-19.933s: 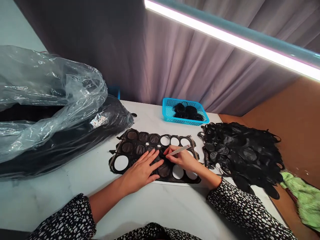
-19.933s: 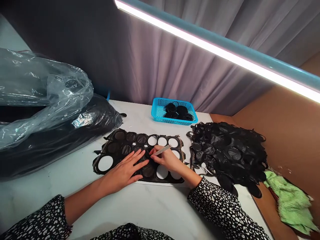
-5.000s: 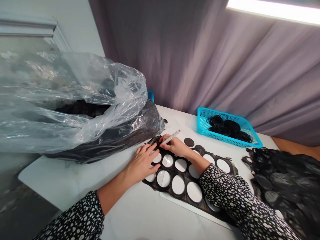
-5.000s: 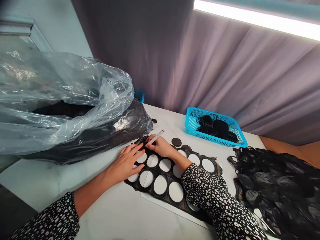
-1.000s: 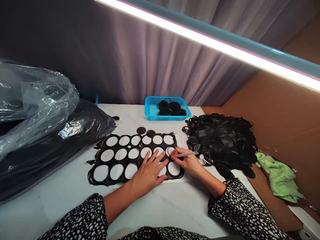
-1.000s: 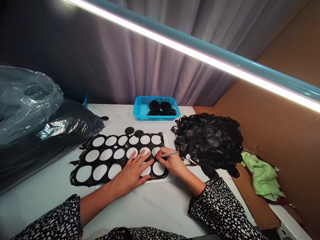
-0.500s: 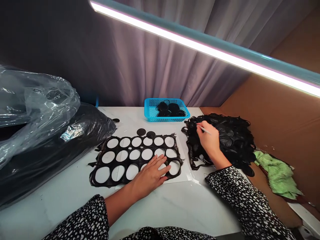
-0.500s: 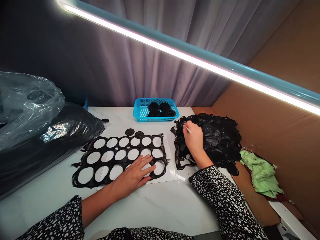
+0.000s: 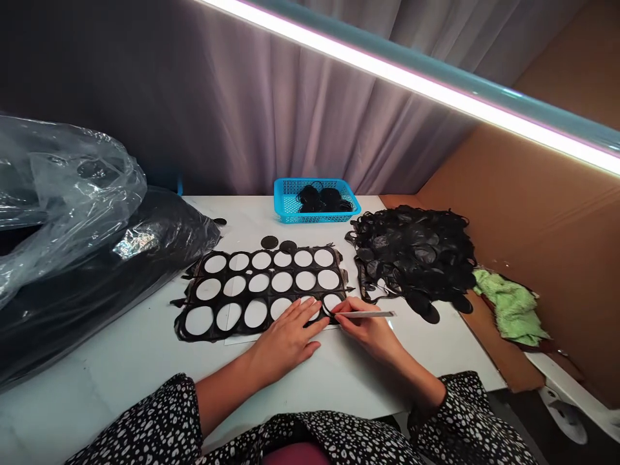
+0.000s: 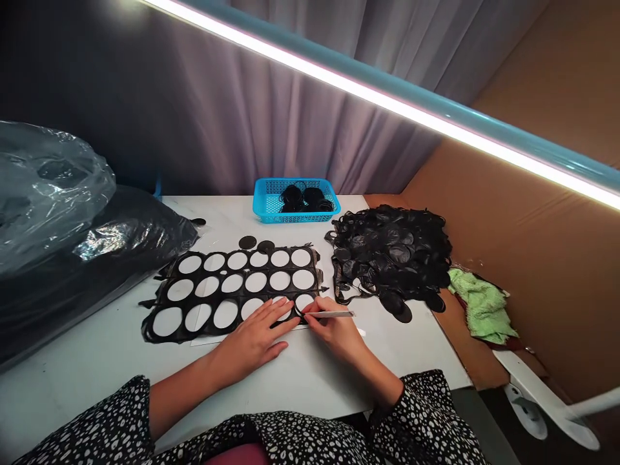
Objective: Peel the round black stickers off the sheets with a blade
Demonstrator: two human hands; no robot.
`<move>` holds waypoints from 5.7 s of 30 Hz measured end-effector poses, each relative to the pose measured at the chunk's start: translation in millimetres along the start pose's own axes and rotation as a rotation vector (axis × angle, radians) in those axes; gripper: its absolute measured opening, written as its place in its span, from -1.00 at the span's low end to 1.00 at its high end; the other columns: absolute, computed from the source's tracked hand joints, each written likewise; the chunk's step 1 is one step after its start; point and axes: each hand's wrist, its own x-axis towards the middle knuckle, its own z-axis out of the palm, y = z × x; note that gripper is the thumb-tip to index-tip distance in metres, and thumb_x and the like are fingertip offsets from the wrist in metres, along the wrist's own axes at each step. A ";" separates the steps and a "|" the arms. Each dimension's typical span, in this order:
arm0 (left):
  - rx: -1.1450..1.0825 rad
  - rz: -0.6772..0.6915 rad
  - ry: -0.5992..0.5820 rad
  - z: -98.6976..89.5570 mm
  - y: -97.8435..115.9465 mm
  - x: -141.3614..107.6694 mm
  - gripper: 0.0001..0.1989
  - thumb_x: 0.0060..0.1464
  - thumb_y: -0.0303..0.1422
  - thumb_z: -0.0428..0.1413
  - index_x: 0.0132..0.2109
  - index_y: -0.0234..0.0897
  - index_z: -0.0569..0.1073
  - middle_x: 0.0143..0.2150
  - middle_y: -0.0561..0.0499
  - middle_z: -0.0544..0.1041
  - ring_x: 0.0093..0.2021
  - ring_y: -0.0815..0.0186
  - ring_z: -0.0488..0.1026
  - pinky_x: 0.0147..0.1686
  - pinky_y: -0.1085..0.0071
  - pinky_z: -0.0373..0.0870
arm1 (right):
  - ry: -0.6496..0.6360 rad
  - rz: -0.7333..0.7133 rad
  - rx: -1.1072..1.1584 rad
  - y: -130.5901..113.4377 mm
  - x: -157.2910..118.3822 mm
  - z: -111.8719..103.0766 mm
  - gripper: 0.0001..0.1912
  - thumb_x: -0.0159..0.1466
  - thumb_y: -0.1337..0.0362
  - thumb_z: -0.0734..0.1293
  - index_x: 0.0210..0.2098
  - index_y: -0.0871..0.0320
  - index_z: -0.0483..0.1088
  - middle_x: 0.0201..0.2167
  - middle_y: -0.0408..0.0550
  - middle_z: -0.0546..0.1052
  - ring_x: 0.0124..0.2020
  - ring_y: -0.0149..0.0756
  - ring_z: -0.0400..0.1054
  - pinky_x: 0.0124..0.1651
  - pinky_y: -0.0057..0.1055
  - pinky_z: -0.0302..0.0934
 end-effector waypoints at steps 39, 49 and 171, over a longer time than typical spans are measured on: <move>0.054 -0.114 0.067 -6.5 3.7 -35.2 -0.46 0.22 -0.35 0.14 0.30 -0.25 0.22 0.35 -0.22 0.19 0.36 0.04 0.11 0.29 0.01 0.13 | -0.015 -0.114 -0.108 -19.4 44.4 -8.1 -0.85 0.27 0.23 0.27 -0.41 0.13 0.37 -0.28 -0.06 0.58 -0.30 -0.27 0.41 -0.26 -0.40 0.22; 0.034 -0.096 0.033 -2.4 -2.5 -50.0 -0.47 0.25 -0.32 0.10 0.32 -0.21 0.21 0.36 -0.19 0.18 0.39 0.07 0.02 0.30 0.04 0.12 | -0.177 -0.160 -0.085 -19.5 21.0 30.5 -0.86 0.28 0.30 0.29 -0.43 0.13 0.34 -0.32 -0.07 0.55 -0.28 -0.27 0.38 -0.24 -0.35 0.22; -0.030 -0.241 0.141 -12.3 -49.8 7.1 -0.51 0.23 -0.26 0.13 0.25 -0.26 0.26 0.41 -0.22 0.06 0.40 0.06 -0.01 0.29 0.05 0.13 | 0.471 -0.222 -0.349 4.0 191.2 -56.3 -0.79 0.21 0.20 0.28 -0.51 0.12 0.25 -0.36 0.00 0.56 -0.42 -0.27 0.35 -0.32 -0.36 0.17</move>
